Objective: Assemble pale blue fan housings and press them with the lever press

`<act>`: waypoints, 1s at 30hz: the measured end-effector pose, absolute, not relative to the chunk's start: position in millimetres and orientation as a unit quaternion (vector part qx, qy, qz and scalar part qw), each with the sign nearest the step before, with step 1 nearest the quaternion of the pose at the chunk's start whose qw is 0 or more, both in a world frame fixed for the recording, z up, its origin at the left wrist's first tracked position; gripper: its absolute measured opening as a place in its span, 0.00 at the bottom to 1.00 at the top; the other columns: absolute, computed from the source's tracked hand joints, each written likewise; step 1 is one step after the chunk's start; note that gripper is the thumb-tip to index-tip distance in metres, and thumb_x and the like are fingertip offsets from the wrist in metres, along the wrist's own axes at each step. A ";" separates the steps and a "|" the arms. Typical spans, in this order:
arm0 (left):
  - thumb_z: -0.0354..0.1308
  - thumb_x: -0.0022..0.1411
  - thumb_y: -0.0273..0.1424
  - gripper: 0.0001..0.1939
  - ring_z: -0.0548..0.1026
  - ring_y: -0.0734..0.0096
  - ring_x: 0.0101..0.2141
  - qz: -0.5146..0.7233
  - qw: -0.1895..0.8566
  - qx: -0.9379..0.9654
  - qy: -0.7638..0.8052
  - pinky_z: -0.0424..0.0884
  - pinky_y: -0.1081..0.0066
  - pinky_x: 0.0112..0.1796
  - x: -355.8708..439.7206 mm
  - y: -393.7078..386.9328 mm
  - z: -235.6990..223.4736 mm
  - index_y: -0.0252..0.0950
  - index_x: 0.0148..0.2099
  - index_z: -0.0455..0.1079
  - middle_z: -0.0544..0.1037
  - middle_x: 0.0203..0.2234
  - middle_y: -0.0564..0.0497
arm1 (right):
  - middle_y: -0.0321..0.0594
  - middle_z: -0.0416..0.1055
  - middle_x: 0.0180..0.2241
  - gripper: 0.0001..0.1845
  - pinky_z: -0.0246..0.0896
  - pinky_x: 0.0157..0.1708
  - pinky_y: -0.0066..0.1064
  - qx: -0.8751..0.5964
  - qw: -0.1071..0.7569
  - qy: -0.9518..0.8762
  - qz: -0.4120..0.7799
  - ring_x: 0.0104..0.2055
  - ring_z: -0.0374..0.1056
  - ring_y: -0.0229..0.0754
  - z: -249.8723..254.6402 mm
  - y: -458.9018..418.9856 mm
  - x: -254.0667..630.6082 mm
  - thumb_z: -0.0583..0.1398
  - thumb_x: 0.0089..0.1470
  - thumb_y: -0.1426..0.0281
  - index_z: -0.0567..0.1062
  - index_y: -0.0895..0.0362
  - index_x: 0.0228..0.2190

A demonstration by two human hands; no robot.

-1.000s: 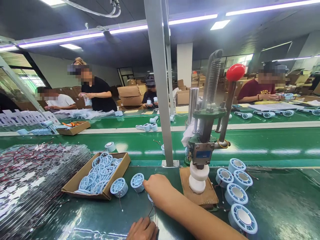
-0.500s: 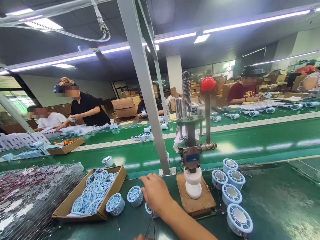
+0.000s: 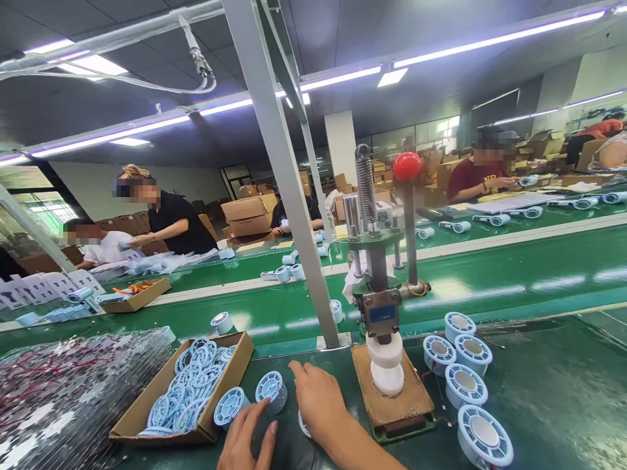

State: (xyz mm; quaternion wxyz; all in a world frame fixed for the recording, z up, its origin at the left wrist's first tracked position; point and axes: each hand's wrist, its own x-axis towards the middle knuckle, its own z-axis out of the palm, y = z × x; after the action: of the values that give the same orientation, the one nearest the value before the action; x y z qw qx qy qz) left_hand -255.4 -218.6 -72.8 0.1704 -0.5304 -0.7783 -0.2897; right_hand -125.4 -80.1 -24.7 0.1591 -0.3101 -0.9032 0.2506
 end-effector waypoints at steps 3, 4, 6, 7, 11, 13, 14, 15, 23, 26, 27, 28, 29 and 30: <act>0.50 0.65 0.35 0.20 0.73 0.55 0.50 -0.263 0.188 -0.531 -0.783 0.73 0.54 0.50 -258.7 -195.5 -56.2 0.37 0.57 0.69 0.74 0.50 0.42 | 0.43 0.73 0.47 0.23 0.64 0.46 0.30 -0.314 0.177 -0.894 0.267 0.49 0.71 0.44 -25.6 -71.2 -120.7 0.47 0.63 0.76 0.66 0.51 0.56; 0.49 0.65 0.33 0.20 0.71 0.54 0.51 -0.256 0.195 -0.533 -0.783 0.72 0.51 0.50 -258.2 -187.0 -53.1 0.37 0.57 0.68 0.73 0.50 0.41 | 0.43 0.73 0.48 0.22 0.63 0.46 0.30 -0.314 0.185 -0.890 0.273 0.50 0.71 0.44 -25.9 -68.3 -122.6 0.47 0.63 0.75 0.67 0.51 0.56; 0.49 0.65 0.31 0.19 0.70 0.53 0.51 -0.243 0.201 -0.549 -0.774 0.71 0.50 0.51 -257.9 -172.0 -51.0 0.36 0.56 0.69 0.72 0.50 0.42 | 0.43 0.74 0.48 0.21 0.63 0.47 0.31 -0.310 0.200 -0.883 0.289 0.50 0.71 0.45 -26.7 -64.9 -131.0 0.49 0.62 0.74 0.67 0.52 0.55; 0.49 0.65 0.30 0.18 0.70 0.54 0.51 -0.242 0.201 -0.557 -0.769 0.71 0.50 0.50 -258.8 -166.5 -51.9 0.37 0.55 0.70 0.72 0.49 0.42 | 0.43 0.74 0.47 0.21 0.63 0.47 0.31 -0.305 0.206 -0.880 0.299 0.50 0.71 0.45 -27.3 -64.6 -136.4 0.50 0.61 0.74 0.68 0.52 0.54; 0.47 0.65 0.28 0.17 0.70 0.55 0.50 -0.275 0.199 -0.562 -0.754 0.72 0.48 0.50 -269.0 -159.7 -61.9 0.37 0.53 0.71 0.73 0.49 0.43 | 0.41 0.75 0.44 0.19 0.63 0.45 0.29 -0.290 0.255 -0.855 0.347 0.46 0.72 0.42 -33.1 -67.7 -151.1 0.52 0.59 0.75 0.70 0.52 0.51; 0.46 0.64 0.26 0.18 0.70 0.56 0.53 -0.287 0.181 -0.574 -0.746 0.72 0.48 0.52 -274.4 -163.4 -65.8 0.38 0.52 0.71 0.72 0.51 0.44 | 0.40 0.74 0.42 0.19 0.63 0.44 0.26 -0.293 0.294 -0.829 0.376 0.44 0.71 0.39 -38.9 -67.6 -148.7 0.48 0.63 0.73 0.67 0.53 0.53; 0.46 0.63 0.24 0.19 0.70 0.58 0.54 -0.287 0.167 -0.583 -0.742 0.71 0.49 0.53 -276.2 -166.2 -66.4 0.39 0.52 0.71 0.72 0.52 0.44 | 0.40 0.74 0.41 0.20 0.63 0.44 0.25 -0.293 0.311 -0.815 0.391 0.42 0.71 0.37 -42.6 -66.7 -145.3 0.46 0.64 0.72 0.65 0.54 0.54; 0.45 0.62 0.22 0.20 0.69 0.59 0.55 -0.283 0.155 -0.592 -0.739 0.71 0.50 0.54 -277.2 -169.2 -66.2 0.39 0.52 0.71 0.72 0.53 0.45 | 0.40 0.73 0.39 0.20 0.63 0.43 0.25 -0.292 0.324 -0.804 0.405 0.41 0.71 0.37 -46.7 -65.7 -141.3 0.44 0.65 0.71 0.63 0.56 0.55; 0.38 0.55 0.12 0.33 0.68 0.59 0.59 -0.150 0.164 -0.581 -0.783 0.60 0.41 0.59 -266.0 -182.1 -50.8 0.39 0.55 0.71 0.72 0.56 0.45 | 0.42 0.70 0.39 0.21 0.65 0.44 0.29 -0.252 0.343 -0.764 0.486 0.40 0.69 0.39 -64.5 -77.9 -128.2 0.47 0.62 0.68 0.62 0.59 0.55; 0.41 0.58 0.15 0.30 0.66 0.54 0.60 -0.112 0.192 -0.560 -0.799 0.60 0.41 0.59 -264.9 -183.8 -49.4 0.38 0.58 0.69 0.71 0.57 0.42 | 0.41 0.69 0.47 0.34 0.60 0.54 0.31 -0.214 0.300 -0.792 0.487 0.49 0.66 0.41 -59.9 -89.4 -127.1 0.60 0.49 0.72 0.62 0.55 0.58; 0.42 0.60 0.16 0.29 0.66 0.53 0.60 -0.099 0.207 -0.550 -0.803 0.60 0.39 0.58 -266.2 -184.6 -49.6 0.39 0.58 0.69 0.71 0.57 0.42 | 0.41 0.68 0.50 0.38 0.57 0.57 0.32 -0.207 0.280 -0.805 0.481 0.52 0.65 0.42 -58.7 -91.8 -126.2 0.62 0.45 0.74 0.62 0.54 0.59; 0.43 0.61 0.17 0.28 0.66 0.51 0.60 -0.086 0.221 -0.542 -0.806 0.59 0.38 0.58 -268.3 -185.2 -49.8 0.40 0.59 0.69 0.71 0.57 0.42 | 0.41 0.67 0.50 0.40 0.56 0.59 0.33 -0.207 0.265 -0.815 0.472 0.53 0.64 0.42 -58.1 -92.9 -125.2 0.63 0.43 0.75 0.62 0.53 0.59; 0.43 0.62 0.19 0.27 0.66 0.51 0.60 -0.073 0.235 -0.537 -0.807 0.59 0.38 0.58 -270.9 -185.6 -50.0 0.41 0.59 0.68 0.72 0.57 0.41 | 0.41 0.68 0.50 0.39 0.56 0.59 0.33 -0.214 0.257 -0.821 0.462 0.53 0.64 0.43 -58.2 -92.4 -124.4 0.63 0.43 0.75 0.63 0.53 0.58; 0.43 0.63 0.19 0.27 0.67 0.51 0.59 -0.060 0.248 -0.533 -0.807 0.60 0.38 0.57 -273.9 -185.6 -50.1 0.41 0.60 0.68 0.72 0.57 0.41 | 0.41 0.68 0.49 0.37 0.57 0.58 0.34 -0.229 0.260 -0.822 0.451 0.53 0.64 0.43 -58.8 -90.5 -123.8 0.63 0.45 0.74 0.65 0.52 0.58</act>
State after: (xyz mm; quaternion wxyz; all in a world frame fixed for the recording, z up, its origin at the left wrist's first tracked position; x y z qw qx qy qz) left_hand -273.9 -185.6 -50.1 0.2478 -0.5328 -0.8069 -0.0600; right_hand -123.8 -90.5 -58.8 0.2598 -0.2290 -0.8224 0.4514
